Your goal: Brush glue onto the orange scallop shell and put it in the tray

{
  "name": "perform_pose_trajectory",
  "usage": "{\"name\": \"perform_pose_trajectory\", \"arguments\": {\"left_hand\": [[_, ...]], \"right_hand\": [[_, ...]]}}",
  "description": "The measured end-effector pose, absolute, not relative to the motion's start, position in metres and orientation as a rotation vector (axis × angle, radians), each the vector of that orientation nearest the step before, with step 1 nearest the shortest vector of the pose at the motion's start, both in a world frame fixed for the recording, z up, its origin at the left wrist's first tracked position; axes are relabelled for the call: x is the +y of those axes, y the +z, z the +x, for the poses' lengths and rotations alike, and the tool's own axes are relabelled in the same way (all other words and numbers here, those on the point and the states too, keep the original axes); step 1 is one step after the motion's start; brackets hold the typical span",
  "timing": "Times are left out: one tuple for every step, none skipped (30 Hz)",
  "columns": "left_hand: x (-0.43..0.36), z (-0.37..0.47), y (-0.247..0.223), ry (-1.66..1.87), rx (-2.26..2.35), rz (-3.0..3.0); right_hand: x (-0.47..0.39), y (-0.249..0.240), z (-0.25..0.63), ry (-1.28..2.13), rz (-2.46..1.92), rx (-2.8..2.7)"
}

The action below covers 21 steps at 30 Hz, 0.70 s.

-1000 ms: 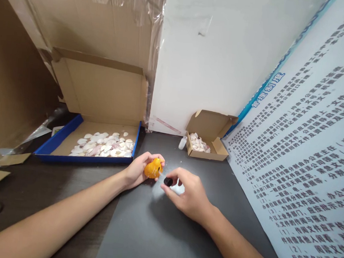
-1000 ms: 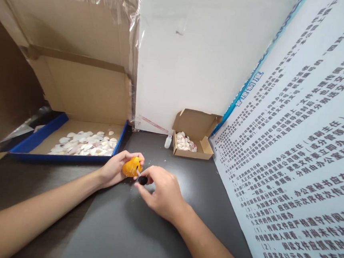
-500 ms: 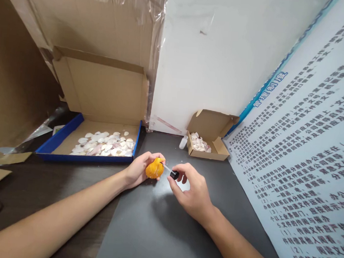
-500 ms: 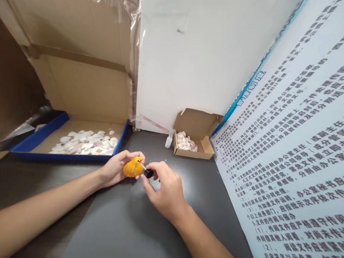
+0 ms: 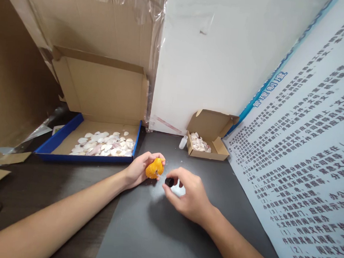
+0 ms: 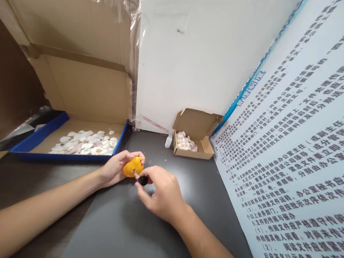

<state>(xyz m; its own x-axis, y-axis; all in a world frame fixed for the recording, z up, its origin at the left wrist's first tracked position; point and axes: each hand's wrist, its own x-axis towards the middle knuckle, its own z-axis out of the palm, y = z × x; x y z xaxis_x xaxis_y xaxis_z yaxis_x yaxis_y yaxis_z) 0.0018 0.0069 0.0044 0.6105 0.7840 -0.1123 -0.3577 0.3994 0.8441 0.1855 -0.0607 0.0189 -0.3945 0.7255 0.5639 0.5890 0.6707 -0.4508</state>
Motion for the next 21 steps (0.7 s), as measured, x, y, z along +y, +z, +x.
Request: {"name": "perform_pose_trajectory", "arguments": {"left_hand": [[0.007,0.0017,0.0041,0.771,0.553,0.892],[0.0071,0.0016,0.0039,0.773,0.555,0.895],[0.0072,0.0015,0.0038,0.772,0.557,0.896],[0.0072,0.0014,0.0039,0.769,0.558,0.896],[0.0072,0.0014,0.0041,0.767,0.559,0.895],[0.0071,0.0015,0.0045,0.765,0.559,0.894],[0.0069,0.0015,0.0049,0.762,0.558,0.892],[0.0068,0.0016,0.0054,0.763,0.555,0.891],[0.0068,0.0018,0.0057,0.766,0.553,0.891],[0.0067,0.0019,0.006,0.768,0.552,0.89],[0.0067,0.0021,0.006,0.77,0.554,0.888],[0.0068,0.0022,0.0058,0.772,0.556,0.886],[0.0068,0.0023,0.0055,0.773,0.557,0.883],[0.0069,0.0023,0.0049,0.775,0.556,0.879],[0.007,0.0023,0.0043,0.779,0.552,0.877],[0.007,0.0023,0.0037,0.784,0.548,0.874],[0.007,0.0022,0.0032,0.788,0.543,0.872],[0.007,0.0021,0.0028,0.788,0.539,0.872],[0.007,0.002,0.0026,0.788,0.538,0.872],[0.0069,0.0018,0.0026,0.786,0.539,0.874],[0.0068,0.0017,0.0029,0.783,0.543,0.875]], "right_hand": [[-0.0612,0.0189,0.1854,0.263,-0.983,-2.155],[-0.0616,0.019,0.1854,0.284,-0.964,-2.175],[-0.0617,0.0191,0.1854,0.287,-0.957,-2.172],[-0.0615,0.0192,0.1855,0.272,-0.961,-2.15],[-0.0611,0.0192,0.1856,0.248,-0.975,-2.116],[-0.0604,0.0191,0.1857,0.223,-0.995,-2.082],[-0.0595,0.0189,0.1859,0.199,-1.019,-2.051],[-0.0587,0.0184,0.1861,0.179,-1.045,-2.028],[-0.0579,0.0177,0.1863,0.166,-1.069,-2.015],[-0.0574,0.017,0.1865,0.163,-1.085,-2.014],[-0.0573,0.0163,0.1866,0.171,-1.089,-2.028],[-0.0575,0.0157,0.1866,0.19,-1.082,-2.059],[-0.058,0.0153,0.1865,0.217,-1.068,-2.102],[-0.0589,0.0152,0.1862,0.247,-1.05,-2.152],[-0.06,0.0153,0.1859,0.277,-1.031,-2.202],[-0.0612,0.0157,0.1855,0.302,-1.015,-2.247],[-0.0622,0.0162,0.1851,0.319,-1.001,-2.279],[-0.063,0.0167,0.1848,0.328,-0.991,-2.297],[-0.0634,0.0172,0.1847,0.329,-0.982,-2.299],[-0.0634,0.0175,0.1847,0.32,-0.973,-2.286],[-0.0629,0.0176,0.1849,0.302,-0.968,-2.258]]}}
